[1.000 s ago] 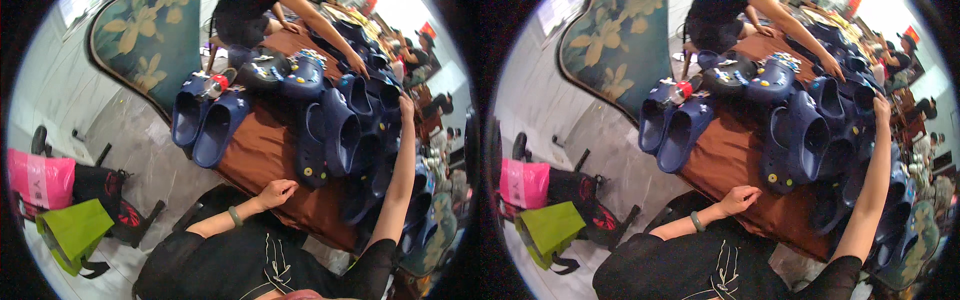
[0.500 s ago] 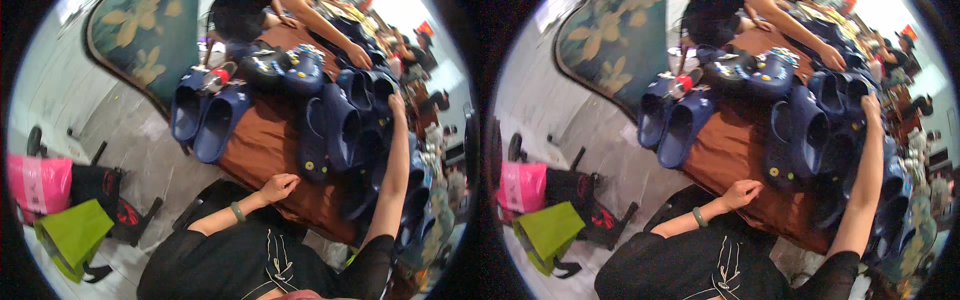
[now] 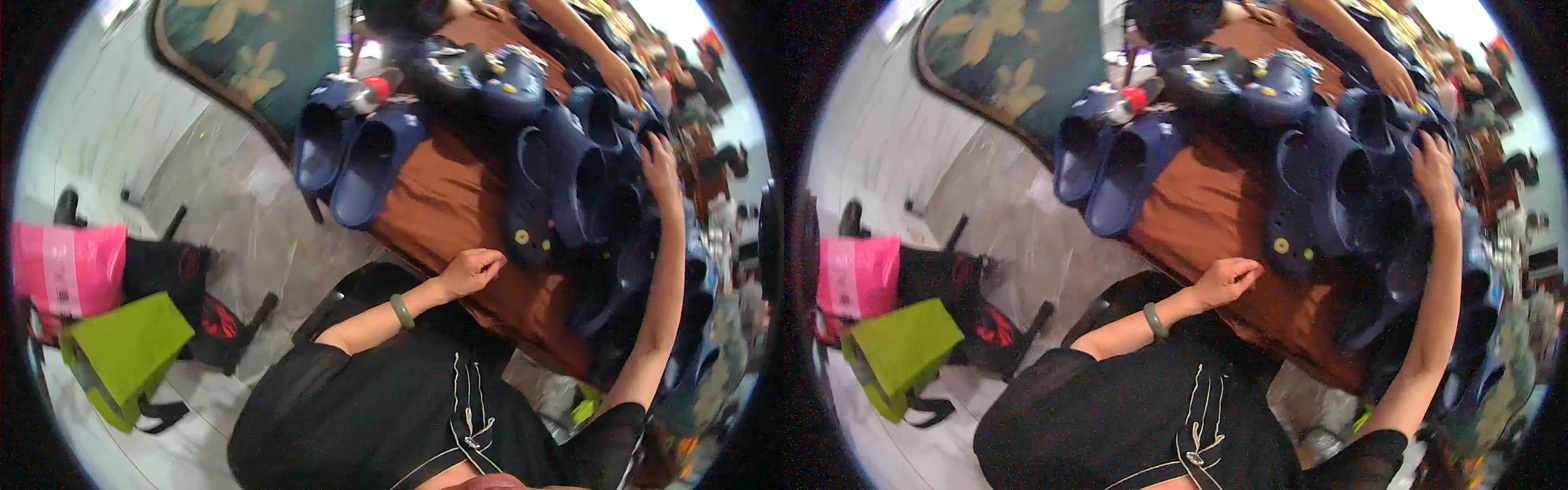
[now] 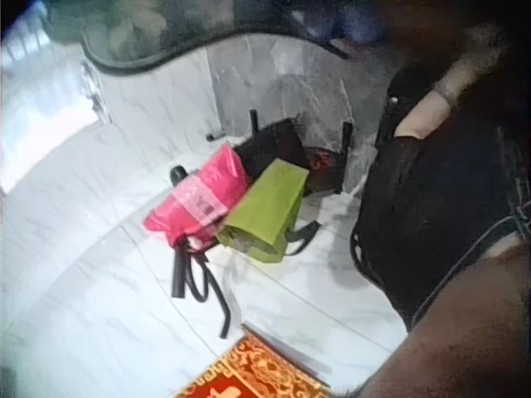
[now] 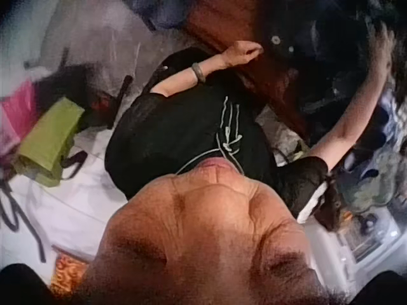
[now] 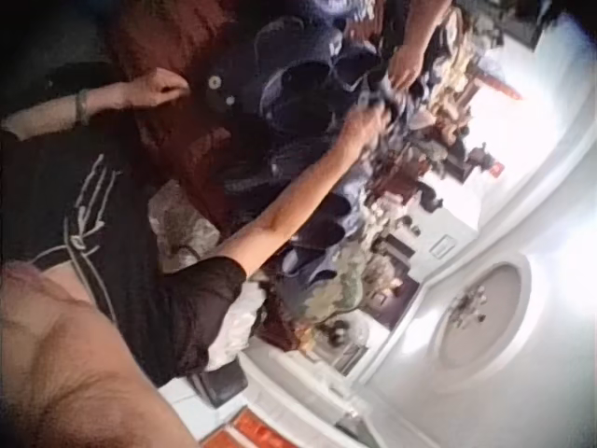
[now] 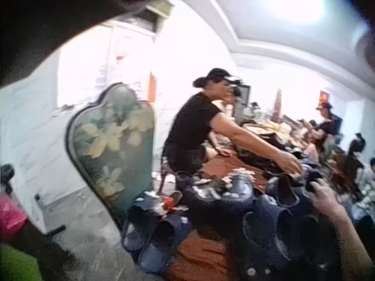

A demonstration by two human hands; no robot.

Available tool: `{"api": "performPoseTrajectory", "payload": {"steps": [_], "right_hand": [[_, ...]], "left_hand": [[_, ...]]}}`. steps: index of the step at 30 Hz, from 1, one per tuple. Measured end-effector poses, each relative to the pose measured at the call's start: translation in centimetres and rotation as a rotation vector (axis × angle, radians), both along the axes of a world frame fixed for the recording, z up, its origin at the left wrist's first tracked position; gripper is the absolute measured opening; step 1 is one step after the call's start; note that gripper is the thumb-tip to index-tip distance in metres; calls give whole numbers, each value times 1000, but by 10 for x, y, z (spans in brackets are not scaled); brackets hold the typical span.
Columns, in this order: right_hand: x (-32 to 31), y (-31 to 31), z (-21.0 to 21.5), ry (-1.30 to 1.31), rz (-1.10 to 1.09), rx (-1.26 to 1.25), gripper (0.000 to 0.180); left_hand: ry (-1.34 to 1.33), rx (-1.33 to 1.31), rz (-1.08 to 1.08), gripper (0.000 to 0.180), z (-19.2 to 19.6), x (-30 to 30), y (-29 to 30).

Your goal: Applying decorative jibbitz charms to the holes of rubber clogs.

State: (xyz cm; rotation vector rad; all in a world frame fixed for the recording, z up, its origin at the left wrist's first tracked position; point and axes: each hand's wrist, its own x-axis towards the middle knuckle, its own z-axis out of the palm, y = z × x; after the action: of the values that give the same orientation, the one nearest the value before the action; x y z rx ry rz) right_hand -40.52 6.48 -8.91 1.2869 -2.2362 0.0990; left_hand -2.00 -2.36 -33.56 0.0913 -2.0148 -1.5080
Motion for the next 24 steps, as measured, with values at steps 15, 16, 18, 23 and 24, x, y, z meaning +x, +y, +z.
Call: {"api": "performPoseTrajectory", "payload": {"steps": [15, 16, 18, 23, 24], "right_hand": [[250, 172, -2, -164, 44, 369, 17], [225, 191, 3, -51, -47, 240, 21], [168, 227, 16, 139, -261, -56, 28], [77, 289, 43, -315, -906, 13, 73], [63, 291, 33, -355, -882, -95, 83]], "left_hand": [[-90, -159, 1, 11, 1, -5, 12], [-79, -190, 17, 10, -1, -5, 11], [-68, -222, 44, 10, -2, -4, 11], [-67, -204, 56, 11, -3, -1, 10], [-66, -208, 71, 11, -3, -1, 11]]}}
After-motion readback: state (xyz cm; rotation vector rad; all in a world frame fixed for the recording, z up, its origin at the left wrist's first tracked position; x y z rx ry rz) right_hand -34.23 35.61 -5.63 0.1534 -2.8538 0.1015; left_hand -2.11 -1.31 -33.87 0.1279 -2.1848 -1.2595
